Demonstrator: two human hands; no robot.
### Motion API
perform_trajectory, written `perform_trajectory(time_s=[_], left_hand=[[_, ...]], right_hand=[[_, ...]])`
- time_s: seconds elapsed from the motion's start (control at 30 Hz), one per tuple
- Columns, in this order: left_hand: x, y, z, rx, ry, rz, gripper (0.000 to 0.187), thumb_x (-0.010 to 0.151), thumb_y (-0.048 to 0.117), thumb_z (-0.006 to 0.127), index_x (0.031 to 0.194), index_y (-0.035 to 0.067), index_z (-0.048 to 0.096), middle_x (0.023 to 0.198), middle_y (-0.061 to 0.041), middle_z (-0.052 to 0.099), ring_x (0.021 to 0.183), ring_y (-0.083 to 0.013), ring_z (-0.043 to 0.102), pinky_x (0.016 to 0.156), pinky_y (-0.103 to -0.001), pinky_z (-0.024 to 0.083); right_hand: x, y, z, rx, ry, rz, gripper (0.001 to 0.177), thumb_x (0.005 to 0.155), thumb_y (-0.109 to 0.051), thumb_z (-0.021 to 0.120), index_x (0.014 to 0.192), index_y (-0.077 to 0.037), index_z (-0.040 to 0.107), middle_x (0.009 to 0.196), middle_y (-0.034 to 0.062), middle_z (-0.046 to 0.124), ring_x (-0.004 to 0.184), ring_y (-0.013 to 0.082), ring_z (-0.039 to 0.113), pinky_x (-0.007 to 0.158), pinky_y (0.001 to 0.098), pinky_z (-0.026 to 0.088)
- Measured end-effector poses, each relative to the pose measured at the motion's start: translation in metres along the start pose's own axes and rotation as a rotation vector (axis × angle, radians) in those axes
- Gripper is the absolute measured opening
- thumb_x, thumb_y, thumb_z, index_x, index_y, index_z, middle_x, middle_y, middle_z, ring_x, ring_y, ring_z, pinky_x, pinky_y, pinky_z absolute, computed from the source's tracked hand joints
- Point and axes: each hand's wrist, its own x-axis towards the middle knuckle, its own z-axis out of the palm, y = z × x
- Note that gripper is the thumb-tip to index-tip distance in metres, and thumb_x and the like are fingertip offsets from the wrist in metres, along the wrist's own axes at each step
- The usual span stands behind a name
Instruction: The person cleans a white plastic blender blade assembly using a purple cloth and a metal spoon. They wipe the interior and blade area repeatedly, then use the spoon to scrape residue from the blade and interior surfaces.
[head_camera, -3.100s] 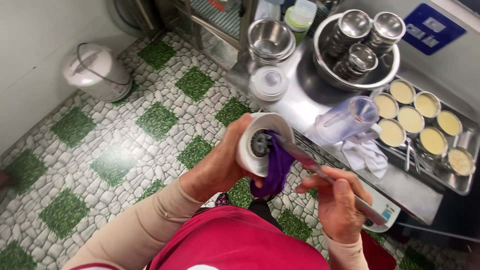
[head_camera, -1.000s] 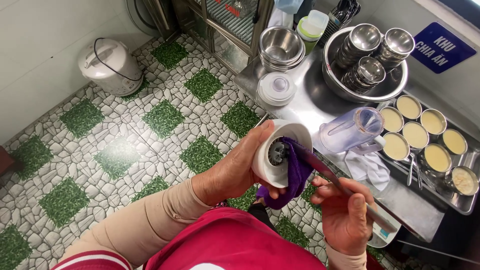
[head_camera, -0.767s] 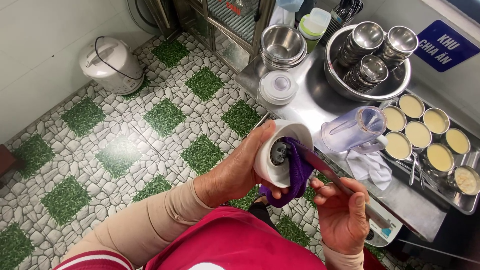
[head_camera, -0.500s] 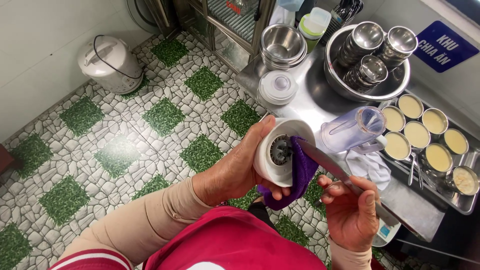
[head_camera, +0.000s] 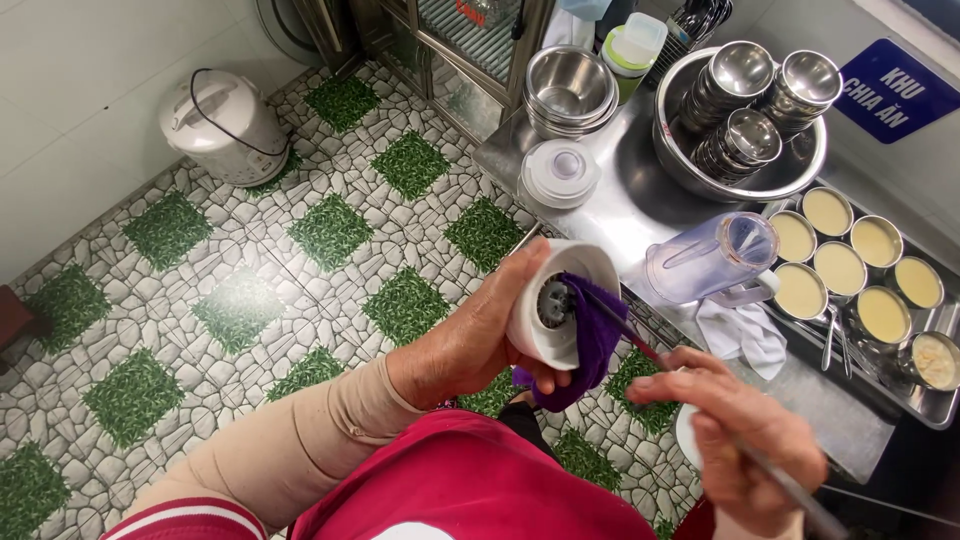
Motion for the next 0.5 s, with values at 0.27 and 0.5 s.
perform_trajectory(time_s=[0.27, 0.5], left_hand=[[0.008, -0.012, -0.006, -0.261, 0.051, 0.011, 0.078, 0.092, 0.064, 0.029, 0.098, -0.007, 0.059, 0.063, -0.02, 0.062, 0.047, -0.0295, 0.061, 0.034, -0.032, 0.05], [0.014, -0.006, -0.012, -0.162, 0.015, 0.038, 0.072, 0.094, 0.06, 0.028, 0.101, -0.006, 0.056, 0.061, -0.022, 0.062, 0.046, -0.0294, 0.06, 0.034, -0.032, 0.049]], right_hand=[[-0.026, 0.02, 0.056, -0.019, 0.305, -0.015, 0.029, 0.1, -0.023, 0.043, 0.11, 0.0, 0.055, 0.09, 0.0249, 0.067, 0.082, 0.0327, 0.072, 0.084, 0.0433, 0.062], [-0.029, 0.031, 0.047, 0.551, 0.426, 0.282, 0.034, 0.102, -0.03, 0.05, 0.118, 0.0, 0.056, 0.093, 0.0235, 0.068, 0.08, 0.0372, 0.071, 0.085, 0.0484, 0.06]])
